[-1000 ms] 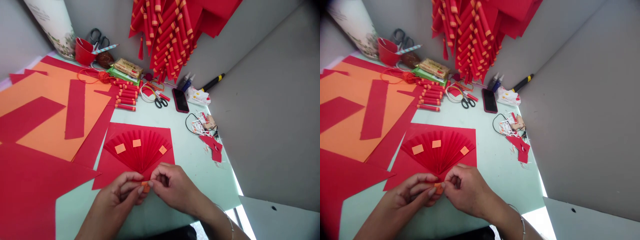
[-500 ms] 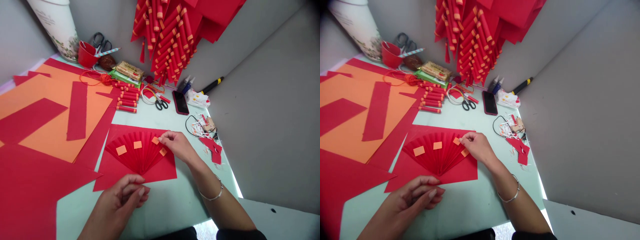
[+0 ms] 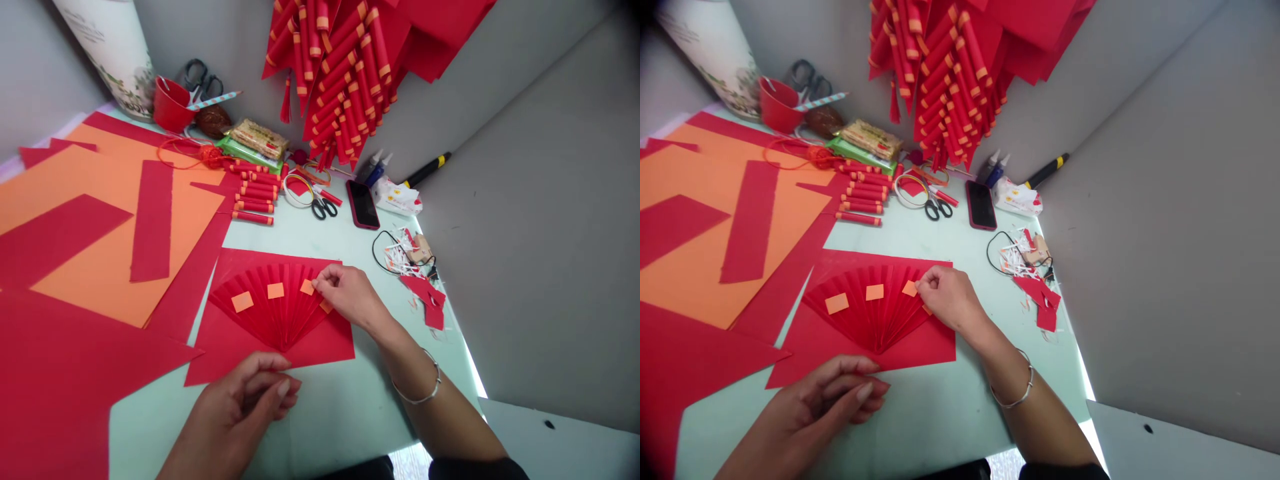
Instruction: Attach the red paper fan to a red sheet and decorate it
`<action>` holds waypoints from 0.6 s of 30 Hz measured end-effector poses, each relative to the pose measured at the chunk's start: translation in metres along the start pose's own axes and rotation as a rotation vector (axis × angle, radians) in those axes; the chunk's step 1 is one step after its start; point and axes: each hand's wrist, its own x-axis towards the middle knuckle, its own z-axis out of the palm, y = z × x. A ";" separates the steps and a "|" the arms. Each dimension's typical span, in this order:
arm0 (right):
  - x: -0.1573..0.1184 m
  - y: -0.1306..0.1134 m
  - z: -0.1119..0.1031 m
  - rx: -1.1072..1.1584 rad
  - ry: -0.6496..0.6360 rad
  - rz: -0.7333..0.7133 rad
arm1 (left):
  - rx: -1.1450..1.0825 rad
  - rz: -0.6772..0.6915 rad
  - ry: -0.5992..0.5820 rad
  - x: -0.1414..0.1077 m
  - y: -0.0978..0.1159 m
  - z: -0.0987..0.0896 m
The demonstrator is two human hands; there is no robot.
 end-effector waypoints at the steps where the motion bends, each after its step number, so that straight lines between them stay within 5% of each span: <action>1: 0.000 0.000 0.000 -0.004 -0.003 0.000 | 0.002 -0.005 0.003 0.000 0.000 0.000; 18: -0.002 0.000 0.003 -0.004 0.024 -0.028 | 0.007 0.013 -0.013 0.001 -0.002 0.000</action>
